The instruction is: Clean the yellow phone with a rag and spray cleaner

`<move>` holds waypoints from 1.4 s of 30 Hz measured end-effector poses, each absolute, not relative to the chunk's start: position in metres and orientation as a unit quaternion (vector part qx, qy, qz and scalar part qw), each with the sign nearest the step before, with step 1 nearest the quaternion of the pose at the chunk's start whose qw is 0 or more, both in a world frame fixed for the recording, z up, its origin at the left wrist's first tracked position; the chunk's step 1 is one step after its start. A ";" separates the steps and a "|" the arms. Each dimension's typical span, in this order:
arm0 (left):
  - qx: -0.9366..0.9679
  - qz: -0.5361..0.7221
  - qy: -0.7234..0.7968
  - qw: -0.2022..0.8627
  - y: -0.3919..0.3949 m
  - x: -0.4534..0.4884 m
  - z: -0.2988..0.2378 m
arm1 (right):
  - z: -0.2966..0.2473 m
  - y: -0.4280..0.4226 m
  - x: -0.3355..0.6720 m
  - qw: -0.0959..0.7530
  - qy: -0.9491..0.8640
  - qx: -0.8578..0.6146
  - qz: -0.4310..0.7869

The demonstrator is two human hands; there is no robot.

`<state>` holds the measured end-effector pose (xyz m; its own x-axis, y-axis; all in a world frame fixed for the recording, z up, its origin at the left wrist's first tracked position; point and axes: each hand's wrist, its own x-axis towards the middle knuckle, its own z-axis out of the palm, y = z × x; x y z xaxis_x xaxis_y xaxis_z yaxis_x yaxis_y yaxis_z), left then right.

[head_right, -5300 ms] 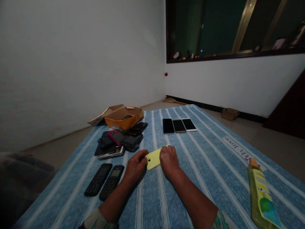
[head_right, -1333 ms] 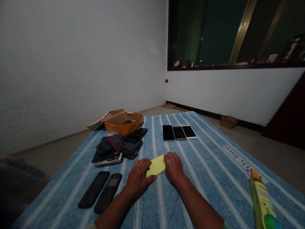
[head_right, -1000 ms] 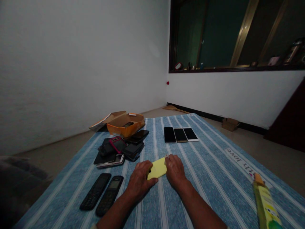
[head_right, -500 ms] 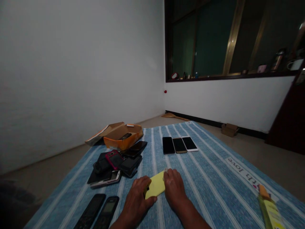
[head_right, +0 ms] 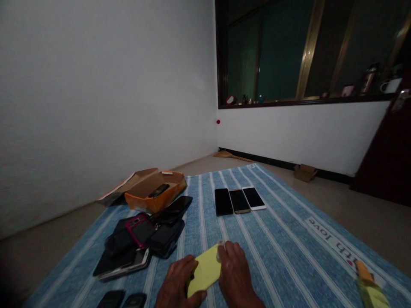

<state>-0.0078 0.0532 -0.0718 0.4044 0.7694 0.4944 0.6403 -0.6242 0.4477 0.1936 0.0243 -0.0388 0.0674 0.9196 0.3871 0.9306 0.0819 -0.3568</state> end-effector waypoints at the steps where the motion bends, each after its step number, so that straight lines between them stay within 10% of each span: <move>1: 0.839 0.339 0.415 0.092 0.053 -0.010 -0.070 | -0.043 0.025 0.193 0.277 -0.680 -0.679 -0.016; 42: 0.814 0.291 0.475 0.164 0.026 0.021 -0.001 | -0.050 -0.004 0.185 0.293 -0.734 -0.594 -0.152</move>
